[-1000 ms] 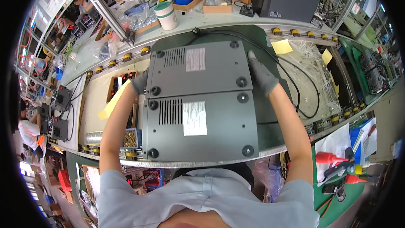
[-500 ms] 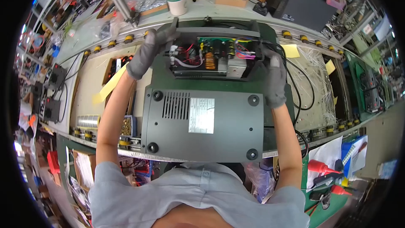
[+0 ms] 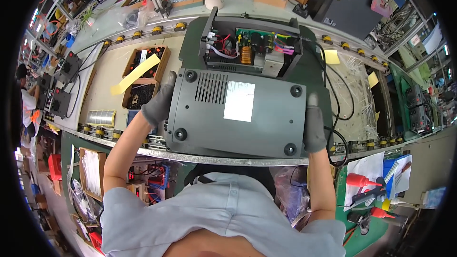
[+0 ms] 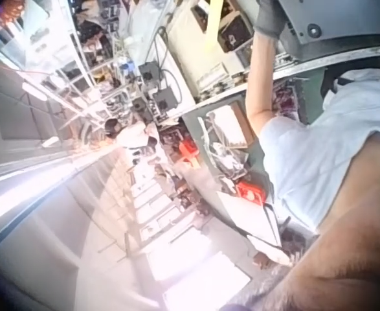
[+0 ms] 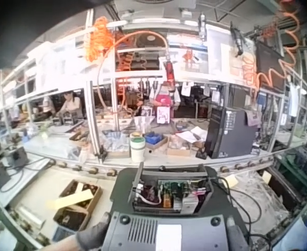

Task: Assembling a power inverter unit by installing screws, applying a product label, and connecting internal wiring at an assembly station.

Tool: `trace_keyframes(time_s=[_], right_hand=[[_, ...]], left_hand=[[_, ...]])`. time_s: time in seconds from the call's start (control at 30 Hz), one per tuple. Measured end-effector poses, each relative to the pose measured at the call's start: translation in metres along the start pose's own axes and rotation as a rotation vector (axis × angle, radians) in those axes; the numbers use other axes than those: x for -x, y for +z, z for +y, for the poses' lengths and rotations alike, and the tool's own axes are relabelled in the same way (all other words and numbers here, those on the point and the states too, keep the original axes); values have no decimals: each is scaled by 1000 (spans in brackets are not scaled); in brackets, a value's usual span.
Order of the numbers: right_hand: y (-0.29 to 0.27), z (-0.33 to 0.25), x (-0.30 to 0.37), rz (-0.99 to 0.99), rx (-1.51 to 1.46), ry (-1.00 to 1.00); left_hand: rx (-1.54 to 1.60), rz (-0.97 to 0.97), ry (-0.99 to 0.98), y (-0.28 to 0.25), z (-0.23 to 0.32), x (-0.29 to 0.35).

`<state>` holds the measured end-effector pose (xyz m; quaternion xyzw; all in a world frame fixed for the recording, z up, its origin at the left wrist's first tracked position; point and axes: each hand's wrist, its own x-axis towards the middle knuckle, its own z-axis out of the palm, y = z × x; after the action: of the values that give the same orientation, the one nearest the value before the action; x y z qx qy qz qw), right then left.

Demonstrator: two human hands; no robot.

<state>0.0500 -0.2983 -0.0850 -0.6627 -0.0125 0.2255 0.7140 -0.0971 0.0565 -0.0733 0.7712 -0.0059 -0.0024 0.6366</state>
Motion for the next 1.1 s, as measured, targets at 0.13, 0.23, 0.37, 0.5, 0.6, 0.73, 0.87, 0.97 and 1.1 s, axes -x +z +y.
trace_keyframes(time_s=[0.13, 0.23, 0.37, 0.5, 0.6, 0.73, 0.87, 0.97, 1.1], right_hand=[[22, -39, 30, 63, -315, -444], [18, -60, 56, -142, -395, -649], [-6, 7, 47, 352, 168, -728], [16, -5, 53, 411, 154, -777], [7, 3, 44, 377, 116, -794], [-30, 8, 31, 330, -3, -755], [-52, -3, 25, 323, 459, -876], [-23, -27, 32, 340, 172, -665], [-15, -48, 35, 416, 504, -594]], left_hand=[[563, 55, 66, 17, 46, -5], [77, 188, 275, 27, 50, 6], [30, 281, 297, 57, 16, 19], [-289, 473, 344, 81, 14, 18], [-365, 588, 323, 95, 16, 20], [-409, 615, 254, 112, 27, 31], [-347, 622, 327, 120, 26, 42], [7, 485, 205, 94, 19, 40], [-603, 797, 232, -10, -26, 14]])
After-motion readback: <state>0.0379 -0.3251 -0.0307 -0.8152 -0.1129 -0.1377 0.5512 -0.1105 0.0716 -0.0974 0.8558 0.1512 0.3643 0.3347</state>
